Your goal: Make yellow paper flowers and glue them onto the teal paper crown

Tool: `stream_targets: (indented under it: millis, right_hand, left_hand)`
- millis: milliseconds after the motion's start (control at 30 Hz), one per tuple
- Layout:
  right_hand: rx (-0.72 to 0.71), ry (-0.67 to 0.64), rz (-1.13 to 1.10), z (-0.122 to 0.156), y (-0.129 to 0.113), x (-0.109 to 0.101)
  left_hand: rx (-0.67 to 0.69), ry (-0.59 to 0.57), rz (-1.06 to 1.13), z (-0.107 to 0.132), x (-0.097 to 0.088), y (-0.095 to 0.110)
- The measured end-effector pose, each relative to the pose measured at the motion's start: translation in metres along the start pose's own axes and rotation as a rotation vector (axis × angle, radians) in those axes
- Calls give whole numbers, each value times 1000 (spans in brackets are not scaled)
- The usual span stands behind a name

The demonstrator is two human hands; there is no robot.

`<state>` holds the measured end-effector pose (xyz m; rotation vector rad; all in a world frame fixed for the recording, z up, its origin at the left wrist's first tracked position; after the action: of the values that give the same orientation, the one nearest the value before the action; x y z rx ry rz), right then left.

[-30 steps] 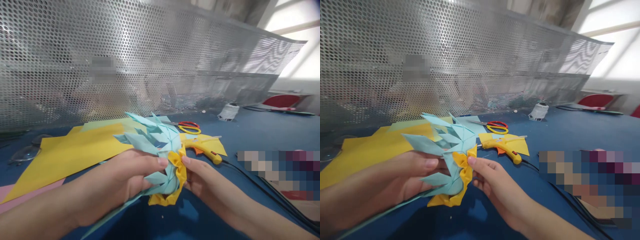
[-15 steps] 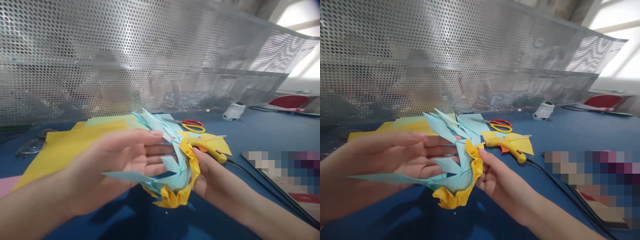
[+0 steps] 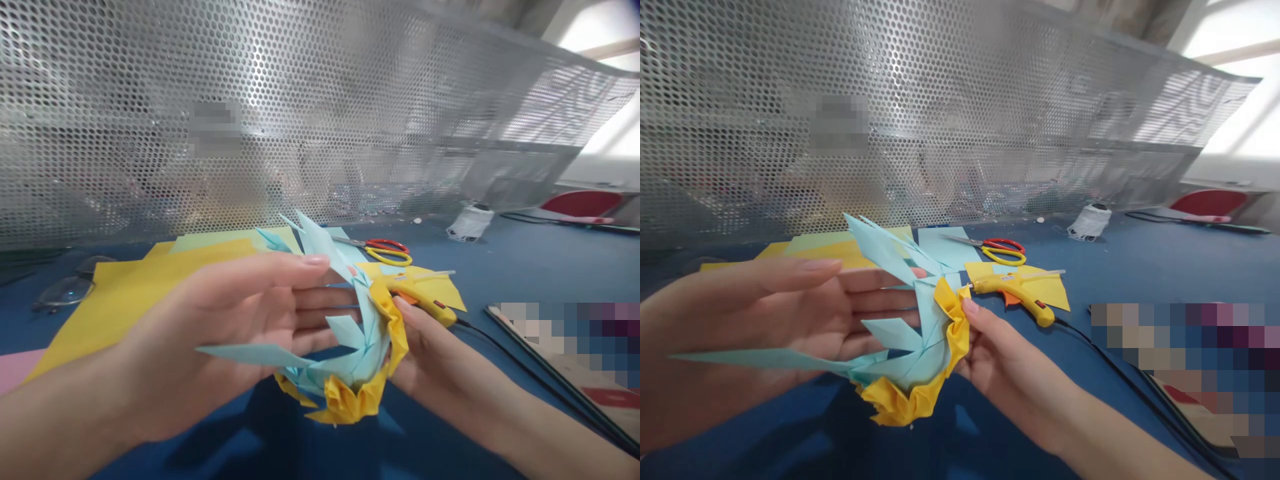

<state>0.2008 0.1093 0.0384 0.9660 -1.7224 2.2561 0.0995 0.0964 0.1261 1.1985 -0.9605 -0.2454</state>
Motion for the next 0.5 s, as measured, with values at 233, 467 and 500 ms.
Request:
stream_targets:
  millis: [233, 467, 500]
  right_hand:
    - [-181, 277, 434, 8, -21, -23]
    - [-565, 354, 773, 29, -60, -10]
    - [-617, 330, 850, 32, -61, -2]
  left_hand:
    - [13, 19, 10, 0, -3, -5]
    - [-145, 92, -54, -1, -12, -27]
    - [-171, 117, -90, -1, -16, -31]
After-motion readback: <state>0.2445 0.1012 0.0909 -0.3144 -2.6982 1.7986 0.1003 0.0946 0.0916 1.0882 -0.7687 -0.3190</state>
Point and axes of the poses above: each hand's wrist, its own z-axis away from the middle knuckle, its own x-axis out of the palm, y = z × x, the point moved 9 cm from there along -z, towards the middle knuckle
